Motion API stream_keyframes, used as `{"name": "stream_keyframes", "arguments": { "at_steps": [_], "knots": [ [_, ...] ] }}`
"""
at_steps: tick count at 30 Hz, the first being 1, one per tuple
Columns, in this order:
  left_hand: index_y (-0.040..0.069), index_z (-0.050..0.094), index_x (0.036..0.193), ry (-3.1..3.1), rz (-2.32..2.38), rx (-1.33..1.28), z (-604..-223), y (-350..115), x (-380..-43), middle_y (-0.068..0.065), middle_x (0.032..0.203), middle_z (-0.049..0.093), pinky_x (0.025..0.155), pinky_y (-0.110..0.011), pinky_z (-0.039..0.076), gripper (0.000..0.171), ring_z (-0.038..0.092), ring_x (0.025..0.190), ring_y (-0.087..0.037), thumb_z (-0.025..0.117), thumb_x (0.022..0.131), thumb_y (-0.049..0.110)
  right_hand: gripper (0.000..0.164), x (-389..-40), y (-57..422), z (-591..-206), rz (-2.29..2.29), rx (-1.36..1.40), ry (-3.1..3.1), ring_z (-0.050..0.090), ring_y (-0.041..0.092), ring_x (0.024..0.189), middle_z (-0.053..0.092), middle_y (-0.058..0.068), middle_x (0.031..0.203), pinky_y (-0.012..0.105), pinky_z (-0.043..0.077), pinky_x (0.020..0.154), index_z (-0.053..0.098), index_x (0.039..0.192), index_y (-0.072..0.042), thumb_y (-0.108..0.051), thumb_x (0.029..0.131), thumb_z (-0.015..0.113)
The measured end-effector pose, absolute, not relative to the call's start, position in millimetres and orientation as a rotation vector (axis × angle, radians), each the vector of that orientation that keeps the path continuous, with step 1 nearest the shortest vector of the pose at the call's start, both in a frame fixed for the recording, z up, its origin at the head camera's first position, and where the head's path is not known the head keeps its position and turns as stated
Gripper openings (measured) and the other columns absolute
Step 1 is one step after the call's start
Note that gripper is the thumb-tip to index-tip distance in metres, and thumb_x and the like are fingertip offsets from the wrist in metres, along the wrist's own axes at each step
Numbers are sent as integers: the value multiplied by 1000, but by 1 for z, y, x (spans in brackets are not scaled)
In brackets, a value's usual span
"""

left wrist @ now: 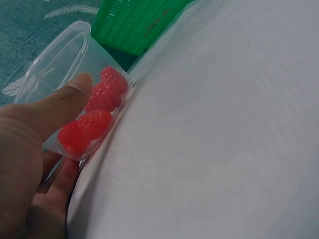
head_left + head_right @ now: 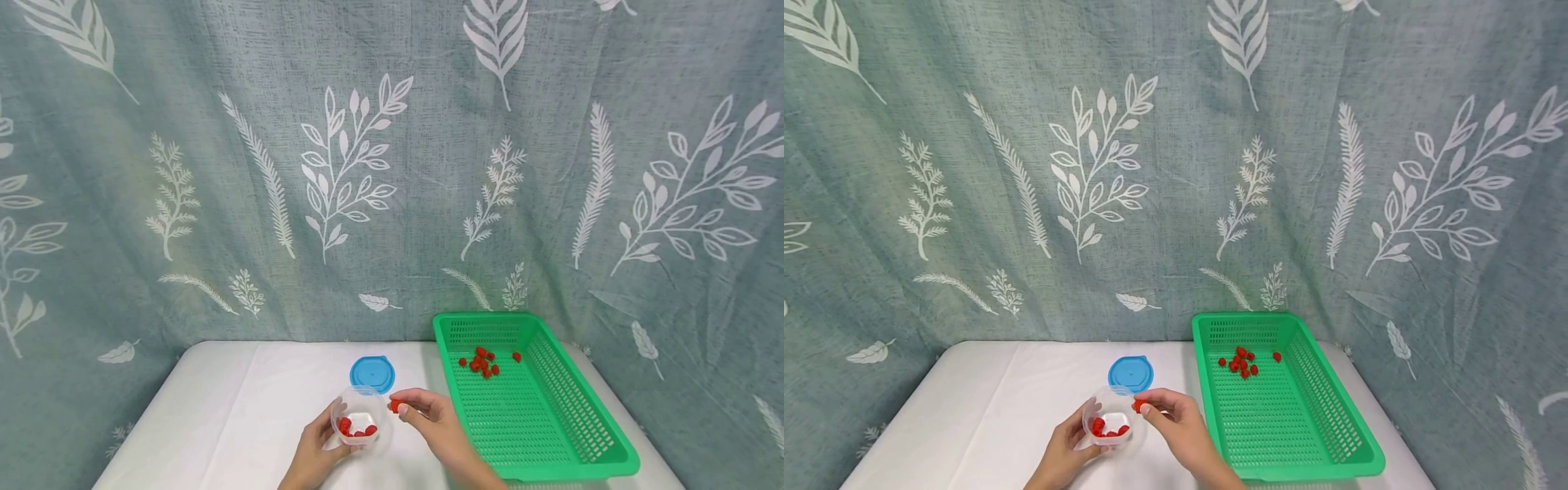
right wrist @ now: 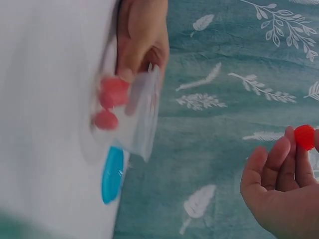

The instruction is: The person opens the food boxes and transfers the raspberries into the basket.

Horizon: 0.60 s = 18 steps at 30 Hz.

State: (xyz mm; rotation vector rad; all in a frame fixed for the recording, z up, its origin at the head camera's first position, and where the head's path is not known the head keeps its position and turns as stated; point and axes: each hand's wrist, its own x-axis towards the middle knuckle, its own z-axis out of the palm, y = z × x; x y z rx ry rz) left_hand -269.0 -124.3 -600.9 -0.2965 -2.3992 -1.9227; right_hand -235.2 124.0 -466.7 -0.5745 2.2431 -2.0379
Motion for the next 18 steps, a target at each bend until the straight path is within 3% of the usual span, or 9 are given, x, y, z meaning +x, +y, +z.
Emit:
{"name": "stream_keyframes", "arguments": {
  "at_steps": [6, 13, 18],
  "knots": [
    [0, 41, 153, -2360, -1926, -303, -600, -123, -267, -19, 152, 50, 113, -21, 44, 92, 42, 144, -39, 89, 77, 17, 30, -237, 149, -449, -2082, -655, 2238, 65, 8, 86, 75, -5, 100, 24, 59, 83, 65, 117, 13, -12, 101, 63],
    [0, 41, 153, -2327, -1964, -309, -603, -122, -266, -18, 152, 50, 110, -14, 42, 92, 43, 144, -37, 90, 76, 15, 30, -248, 183, -426, -2060, -664, 2372, 65, 15, 82, 75, -6, 97, 27, 59, 81, 65, 119, 12, -12, 103, 59],
    [1, 41, 154, -2343, -1939, -312, -602, -123, -267, -18, 151, 51, 109, -12, 41, 92, 43, 144, -37, 89, 77, 15, 26, -264, 204, -415, -2092, -763, 2478, 67, 11, 79, 75, -7, 91, 25, 61, 75, 66, 114, 14, -9, 104, 57]
  ]
}}
